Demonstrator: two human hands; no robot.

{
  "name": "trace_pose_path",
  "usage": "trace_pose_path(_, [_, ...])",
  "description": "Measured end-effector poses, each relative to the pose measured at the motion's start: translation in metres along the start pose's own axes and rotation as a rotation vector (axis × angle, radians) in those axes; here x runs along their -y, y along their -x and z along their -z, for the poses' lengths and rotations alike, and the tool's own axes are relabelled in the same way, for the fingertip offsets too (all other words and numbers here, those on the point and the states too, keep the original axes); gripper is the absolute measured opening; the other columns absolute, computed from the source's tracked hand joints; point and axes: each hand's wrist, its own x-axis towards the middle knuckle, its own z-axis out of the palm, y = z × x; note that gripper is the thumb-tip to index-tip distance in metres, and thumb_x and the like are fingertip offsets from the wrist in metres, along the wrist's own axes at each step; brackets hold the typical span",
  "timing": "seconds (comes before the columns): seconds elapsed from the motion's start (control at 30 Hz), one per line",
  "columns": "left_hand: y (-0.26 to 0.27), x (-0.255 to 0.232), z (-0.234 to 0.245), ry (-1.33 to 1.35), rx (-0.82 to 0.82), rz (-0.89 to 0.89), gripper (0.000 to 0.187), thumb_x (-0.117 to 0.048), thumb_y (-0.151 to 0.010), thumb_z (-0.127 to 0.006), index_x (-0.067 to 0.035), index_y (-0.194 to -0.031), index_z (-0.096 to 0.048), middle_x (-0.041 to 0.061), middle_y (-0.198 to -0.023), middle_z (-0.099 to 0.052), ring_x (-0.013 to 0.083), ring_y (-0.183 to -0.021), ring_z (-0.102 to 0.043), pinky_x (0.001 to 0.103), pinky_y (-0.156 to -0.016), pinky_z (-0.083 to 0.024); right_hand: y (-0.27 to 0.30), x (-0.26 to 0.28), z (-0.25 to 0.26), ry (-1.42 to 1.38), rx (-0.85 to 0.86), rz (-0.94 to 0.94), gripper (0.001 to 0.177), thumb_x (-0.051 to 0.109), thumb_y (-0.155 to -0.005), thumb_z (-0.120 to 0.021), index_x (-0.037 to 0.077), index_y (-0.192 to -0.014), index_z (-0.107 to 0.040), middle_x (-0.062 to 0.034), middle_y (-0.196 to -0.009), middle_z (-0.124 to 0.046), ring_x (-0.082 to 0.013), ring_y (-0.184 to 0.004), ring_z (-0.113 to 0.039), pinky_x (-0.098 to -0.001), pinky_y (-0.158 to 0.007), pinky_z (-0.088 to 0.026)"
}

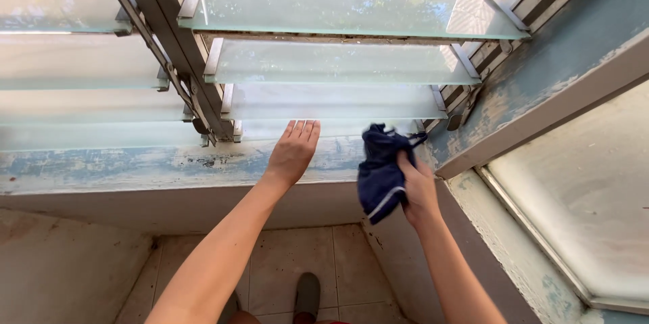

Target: The person is wiping down frosted glass window panes and the surrounding frames using cleaning cloths.

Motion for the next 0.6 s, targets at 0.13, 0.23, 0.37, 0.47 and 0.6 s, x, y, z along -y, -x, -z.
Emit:
trace_pose_path(0.13, [0.003,0.009,0.002,-0.072,0.006,-0.138,0.049,-0.006,-0.093,-0.061,0.008,-0.139,-0.053,0.023,-0.137,-0.063,0.0315,-0.130,-0.061,0.042,-0.115,-0.043,0.036,-0.008,0.011,-0.528,-0.302,-0.246,0.032,0.023,-0.103,-0.056,0.000,-0.124,-0.065,-0.0069,-0.109,-0.072,-0.0208,-0.091,-0.071,-0.0357,-0.080,-0.056])
trace_pose_path(0.23, [0.005,0.014,0.000,-0.055,0.010,-0.170,0.049,-0.004,-0.095,-0.061,0.007,-0.141,-0.053,0.022,-0.140,-0.063,0.0291,-0.132,-0.060,0.040,-0.117,-0.043,0.036,-0.039,0.020,-0.446,-0.260,-0.006,0.034,0.023,-0.109,-0.055,-0.003,-0.128,-0.066,-0.0067,-0.110,-0.071,-0.0188,-0.091,-0.067,-0.0338,-0.078,-0.053])
trace_pose_path(0.37, [0.011,0.003,0.016,0.023,-0.024,-0.121,0.052,-0.003,-0.096,-0.060,0.004,-0.147,-0.051,0.019,-0.147,-0.059,0.0281,-0.139,-0.055,0.043,-0.121,-0.037,0.005,-0.039,0.011,0.024,-0.242,0.350,0.032,0.018,-0.111,-0.056,-0.002,-0.134,-0.067,-0.0103,-0.120,-0.069,-0.0196,-0.102,-0.064,-0.0339,-0.091,-0.048])
trace_pose_path(0.47, [0.025,-0.014,0.033,-0.032,-0.002,-0.084,0.062,-0.006,-0.088,-0.059,-0.001,-0.149,-0.048,0.013,-0.155,-0.051,0.0248,-0.148,-0.043,0.047,-0.124,-0.029,-0.033,-0.026,-0.009,0.947,-0.293,0.688,0.039,0.016,-0.101,-0.061,0.005,-0.138,-0.064,-0.0200,-0.123,-0.064,-0.0369,-0.117,-0.058,-0.0445,-0.101,-0.048])
trace_pose_path(0.6, [0.046,-0.024,0.025,0.181,-0.072,0.067,0.063,-0.021,-0.096,-0.057,0.001,-0.153,-0.040,0.020,-0.163,-0.035,0.0305,-0.154,-0.027,0.054,-0.125,-0.020,-0.069,-0.022,-0.065,1.381,-0.099,0.541,0.049,0.024,-0.096,-0.061,0.007,-0.142,-0.058,-0.0188,-0.120,-0.064,-0.0377,-0.119,-0.057,-0.0536,-0.102,-0.044])
